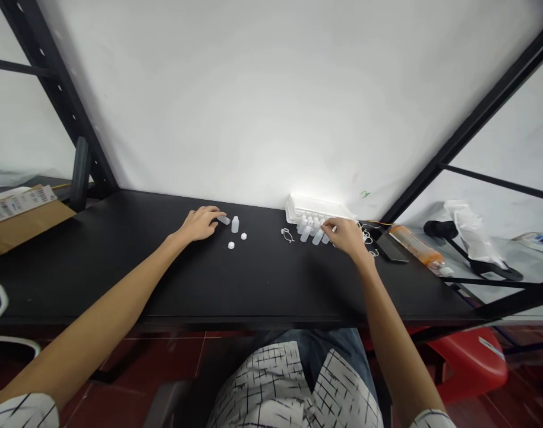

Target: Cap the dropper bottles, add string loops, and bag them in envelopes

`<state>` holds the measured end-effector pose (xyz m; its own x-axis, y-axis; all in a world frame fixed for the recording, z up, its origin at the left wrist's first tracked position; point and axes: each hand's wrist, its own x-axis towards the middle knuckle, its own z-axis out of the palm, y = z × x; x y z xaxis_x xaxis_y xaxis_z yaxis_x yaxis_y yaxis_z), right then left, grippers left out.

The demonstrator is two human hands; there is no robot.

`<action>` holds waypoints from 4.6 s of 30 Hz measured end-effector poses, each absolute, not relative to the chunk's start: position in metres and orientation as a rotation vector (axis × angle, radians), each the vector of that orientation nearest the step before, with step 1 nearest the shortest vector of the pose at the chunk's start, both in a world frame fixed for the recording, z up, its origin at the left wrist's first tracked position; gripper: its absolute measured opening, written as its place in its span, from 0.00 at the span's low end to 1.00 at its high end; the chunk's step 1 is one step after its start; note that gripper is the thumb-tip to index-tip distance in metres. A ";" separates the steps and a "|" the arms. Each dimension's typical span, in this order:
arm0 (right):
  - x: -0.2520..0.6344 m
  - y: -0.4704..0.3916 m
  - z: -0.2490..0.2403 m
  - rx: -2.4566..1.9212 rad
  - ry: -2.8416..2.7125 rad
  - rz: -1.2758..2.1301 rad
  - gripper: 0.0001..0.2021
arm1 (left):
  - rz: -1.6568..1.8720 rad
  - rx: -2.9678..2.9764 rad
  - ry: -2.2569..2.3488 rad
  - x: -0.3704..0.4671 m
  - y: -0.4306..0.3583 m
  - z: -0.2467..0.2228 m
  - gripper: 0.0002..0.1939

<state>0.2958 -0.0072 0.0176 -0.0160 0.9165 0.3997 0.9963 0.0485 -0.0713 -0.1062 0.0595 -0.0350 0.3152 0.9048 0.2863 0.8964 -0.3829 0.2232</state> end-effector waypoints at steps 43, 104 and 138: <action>0.194 0.005 -0.001 -0.988 -1.547 0.877 0.11 | 0.973 2.200 0.985 -0.030 -0.014 -0.013 0.16; 0.164 -0.030 -0.008 -0.953 -2.046 0.347 0.09 | 1.070 1.830 1.043 -0.024 -0.018 -0.015 0.28; 0.162 -0.032 -0.008 -0.803 -1.607 1.136 0.19 | 1.305 2.180 0.744 -0.031 -0.015 -0.012 0.15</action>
